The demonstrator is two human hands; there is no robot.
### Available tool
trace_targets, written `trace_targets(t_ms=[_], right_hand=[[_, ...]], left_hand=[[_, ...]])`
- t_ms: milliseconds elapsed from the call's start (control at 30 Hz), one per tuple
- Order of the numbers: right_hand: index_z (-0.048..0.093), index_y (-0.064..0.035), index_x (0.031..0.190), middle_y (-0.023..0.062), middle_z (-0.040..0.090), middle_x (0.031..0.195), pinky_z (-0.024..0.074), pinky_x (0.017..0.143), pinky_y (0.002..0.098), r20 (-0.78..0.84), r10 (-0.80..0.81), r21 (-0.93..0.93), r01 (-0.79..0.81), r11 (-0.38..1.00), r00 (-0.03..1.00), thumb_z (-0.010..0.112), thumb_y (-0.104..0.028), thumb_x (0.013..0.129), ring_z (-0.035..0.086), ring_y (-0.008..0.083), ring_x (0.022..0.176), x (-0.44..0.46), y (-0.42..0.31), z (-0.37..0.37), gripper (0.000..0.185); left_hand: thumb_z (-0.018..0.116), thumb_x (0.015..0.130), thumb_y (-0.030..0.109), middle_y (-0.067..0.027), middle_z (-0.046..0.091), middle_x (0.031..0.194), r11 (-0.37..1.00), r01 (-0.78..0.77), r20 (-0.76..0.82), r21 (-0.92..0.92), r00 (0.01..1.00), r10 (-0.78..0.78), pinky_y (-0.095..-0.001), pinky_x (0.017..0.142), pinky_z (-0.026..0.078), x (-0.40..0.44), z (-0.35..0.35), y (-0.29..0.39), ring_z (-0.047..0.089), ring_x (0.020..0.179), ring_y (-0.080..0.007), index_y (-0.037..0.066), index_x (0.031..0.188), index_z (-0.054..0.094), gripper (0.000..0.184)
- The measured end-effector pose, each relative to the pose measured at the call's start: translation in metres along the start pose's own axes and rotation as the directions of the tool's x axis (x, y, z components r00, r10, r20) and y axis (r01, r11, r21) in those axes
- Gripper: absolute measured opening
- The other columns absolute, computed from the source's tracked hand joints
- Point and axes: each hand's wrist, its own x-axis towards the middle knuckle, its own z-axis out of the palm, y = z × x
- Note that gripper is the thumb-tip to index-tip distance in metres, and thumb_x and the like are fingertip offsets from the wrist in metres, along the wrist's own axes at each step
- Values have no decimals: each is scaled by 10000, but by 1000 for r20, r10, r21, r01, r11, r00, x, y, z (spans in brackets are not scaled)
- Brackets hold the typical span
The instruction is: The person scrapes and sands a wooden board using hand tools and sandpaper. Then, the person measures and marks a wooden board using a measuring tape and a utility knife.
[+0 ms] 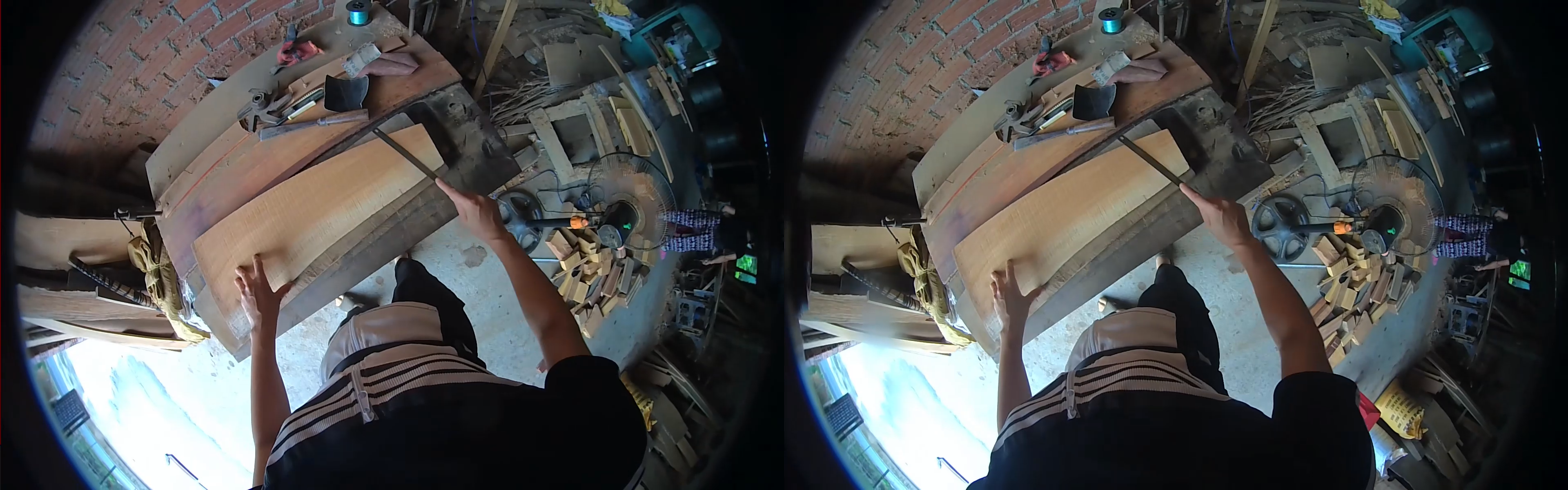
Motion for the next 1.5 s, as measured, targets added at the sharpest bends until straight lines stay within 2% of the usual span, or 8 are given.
trace_targets(t_ms=[233, 500, 667, 833, 933, 1267, 1333, 1500], right_hand=[[520, -297, 1387, 116, 650, 721, 522, 533, 407, -74, -172, 42, 175, 984, 982, 567, 12, 818, 649, 295, 585, 46, -78, 38, 649], [488, -311, 1412, 134, 630, 723, 503, 559, 433, 9, 59, -62, -58, 996, 998, 570, 6, 834, 649, 318, 636, -19, 63, -15, 665], [498, -308, 1401, 147, 629, 749, 498, 592, 482, -348, 129, 152, -80, 985, 929, 558, -126, 934, 636, 375, 665, 17, 64, 8, 505], [558, -215, 1347, 111, 597, 1134, 434, 881, 439, -207, 168, -113, -194, 974, 964, 585, -242, 932, 534, 320, 1041, 72, 40, 0, 417], [570, -198, 1331, 89, 568, 1164, 412, 907, 443, -420, 68, -125, -132, 983, 905, 594, -239, 920, 515, 295, 1052, 104, 26, 2, 413], [620, -254, 1280, 89, 542, 1280, 336, 1043, 510, -259, -497, -193, 459, 867, 828, 577, -61, 819, 485, 297, 1202, 298, -7, 59, 502], [697, -295, 1156, 41, 597, 1115, 348, 1017, 512, -21, -536, -106, 531, 841, 844, 595, -161, 851, 543, 248, 1116, 321, -8, 56, 348], [692, -132, 1074, 85, 588, 867, 473, 776, 439, -277, -449, 87, 488, 869, 849, 624, -120, 828, 605, 316, 855, 306, -26, 7, 256]], left_hand=[[867, 619, 476, -356, 366, 1390, 1000, 18, 53, -16, 998, -17, -522, 890, 537, 4, 3, 0, 457, 1245, -493, 169, 1466, 343, 1042], [864, 602, 496, -321, 348, 1428, 999, 36, 65, -36, 997, -34, -543, 895, 518, 10, 0, -2, 454, 1255, -457, 185, 1466, 349, 1053], [866, 601, 492, -320, 310, 1462, 997, 40, 71, -65, 997, -36, -550, 901, 510, 9, 1, -2, 432, 1279, -461, 177, 1467, 347, 1057], [851, 658, 478, -344, 231, 1500, 984, 7, -11, -176, 1000, -9, -596, 1028, 394, -2, 4, 1, 321, 1328, -544, 165, 1510, 287, 1069], [782, 741, 516, -353, 208, 1502, 984, 22, -93, -178, 995, -39, -583, 1071, 340, -8, 18, 11, 267, 1341, -565, 113, 1514, 274, 1009], [695, 840, 495, -344, 183, 1527, 954, 145, 4, -264, 989, -150, -593, 1115, 265, -16, 7, 34, 195, 1383, -571, 108, 1521, 262, 895], [702, 835, 493, -346, 198, 1523, 950, 158, -30, -267, 985, -172, -594, 1113, 266, -14, 8, 34, 205, 1381, -569, 116, 1521, 268, 895], [728, 812, 484, -335, 218, 1522, 944, 175, -30, -279, 981, -190, -579, 1110, 280, -14, 7, 36, 224, 1373, -570, 149, 1519, 291, 896]])
